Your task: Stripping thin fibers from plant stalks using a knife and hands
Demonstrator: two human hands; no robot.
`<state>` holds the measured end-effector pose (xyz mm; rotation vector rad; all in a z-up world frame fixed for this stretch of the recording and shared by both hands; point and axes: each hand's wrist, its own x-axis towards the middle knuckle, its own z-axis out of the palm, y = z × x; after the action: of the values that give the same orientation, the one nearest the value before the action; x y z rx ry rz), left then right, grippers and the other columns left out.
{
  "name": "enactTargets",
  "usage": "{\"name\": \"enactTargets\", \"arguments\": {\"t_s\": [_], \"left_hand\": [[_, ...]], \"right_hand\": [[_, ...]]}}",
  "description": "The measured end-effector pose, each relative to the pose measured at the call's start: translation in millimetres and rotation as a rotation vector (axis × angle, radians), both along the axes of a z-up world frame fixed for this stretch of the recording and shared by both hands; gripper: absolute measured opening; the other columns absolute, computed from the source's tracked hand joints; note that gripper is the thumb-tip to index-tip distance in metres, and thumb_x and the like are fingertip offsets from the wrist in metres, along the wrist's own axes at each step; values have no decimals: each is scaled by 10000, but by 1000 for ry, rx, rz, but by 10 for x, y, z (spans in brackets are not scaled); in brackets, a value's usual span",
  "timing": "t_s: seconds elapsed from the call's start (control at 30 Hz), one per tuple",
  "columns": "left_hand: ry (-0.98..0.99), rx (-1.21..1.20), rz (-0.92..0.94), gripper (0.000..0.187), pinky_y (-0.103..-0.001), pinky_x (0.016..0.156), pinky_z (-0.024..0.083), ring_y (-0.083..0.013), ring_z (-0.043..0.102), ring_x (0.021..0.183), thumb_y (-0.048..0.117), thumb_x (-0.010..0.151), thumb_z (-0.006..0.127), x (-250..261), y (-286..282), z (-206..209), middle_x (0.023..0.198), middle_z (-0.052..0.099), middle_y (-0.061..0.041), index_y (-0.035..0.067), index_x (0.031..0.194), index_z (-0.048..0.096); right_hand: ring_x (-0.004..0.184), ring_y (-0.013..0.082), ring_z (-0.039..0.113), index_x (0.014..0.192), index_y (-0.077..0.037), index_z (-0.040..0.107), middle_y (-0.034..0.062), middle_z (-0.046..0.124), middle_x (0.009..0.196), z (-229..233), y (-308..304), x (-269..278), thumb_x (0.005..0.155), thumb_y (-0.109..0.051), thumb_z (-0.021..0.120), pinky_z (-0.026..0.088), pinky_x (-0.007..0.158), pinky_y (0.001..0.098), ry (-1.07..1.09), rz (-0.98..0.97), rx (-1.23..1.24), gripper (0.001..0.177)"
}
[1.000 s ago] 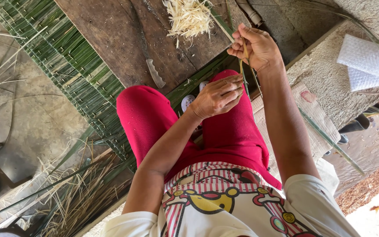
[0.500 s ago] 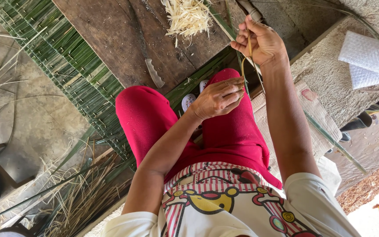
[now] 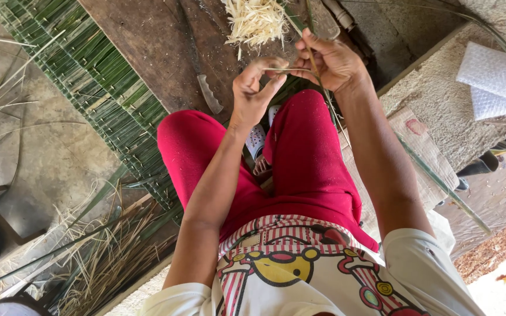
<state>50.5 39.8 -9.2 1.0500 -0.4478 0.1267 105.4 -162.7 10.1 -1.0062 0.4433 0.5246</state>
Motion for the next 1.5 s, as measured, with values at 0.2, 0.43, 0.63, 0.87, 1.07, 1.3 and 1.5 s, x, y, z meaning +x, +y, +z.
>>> {"name": "enactTargets", "arguments": {"t_s": [0.2,0.43,0.63,0.87,1.07,1.3,1.5], "left_hand": [[-92,489,128,245,-357,1006,493,-204,577,1121,5,854,821,34,77,50,1186,628,-51,89,1074,754],[-90,418,182,174,-304,842,555,-149,623,943,12,844,828,34,22,34,1042,655,-37,88,934,700],[-25,263,170,107,-332,834,674,-211,742,900,-27,935,715,122,174,-29,1020,746,-138,38,904,636],[90,445,474,147,-271,672,626,-170,742,763,-53,914,714,378,733,-100,909,755,-135,29,942,595],[92,471,505,131,-199,477,556,-126,693,616,-83,877,733,542,713,-236,825,776,-143,-29,997,728],[76,48,286,217,-251,552,575,-160,641,677,-142,880,757,586,512,-160,989,773,-186,-70,1083,739],[185,-38,119,157,-287,710,627,-163,687,773,-96,890,764,468,598,0,1109,759,-195,-70,1042,737]], "right_hand": [[674,163,665,906,-32,771,63,692,782,27,213,-80,817,-309,866,590,653,320,29,0,46,306],[724,161,679,921,-69,798,70,747,839,182,299,-136,799,-291,880,535,658,289,-99,37,91,266],[962,218,701,1312,0,661,137,700,1058,114,207,-153,932,-413,706,601,883,318,-421,359,-111,563],[932,239,674,1518,-75,472,149,675,1155,265,28,-791,950,-472,520,598,799,415,-315,810,-789,694],[757,165,701,1234,16,715,123,770,975,-150,-178,-1718,949,-81,685,603,658,271,-358,451,-853,303],[490,135,615,1069,66,749,94,693,674,29,-292,-2101,985,-67,660,517,428,240,-329,310,-700,181],[921,202,810,1276,-180,707,81,819,1086,31,-393,-1759,940,-405,615,694,774,361,-490,1063,-860,414]]}}
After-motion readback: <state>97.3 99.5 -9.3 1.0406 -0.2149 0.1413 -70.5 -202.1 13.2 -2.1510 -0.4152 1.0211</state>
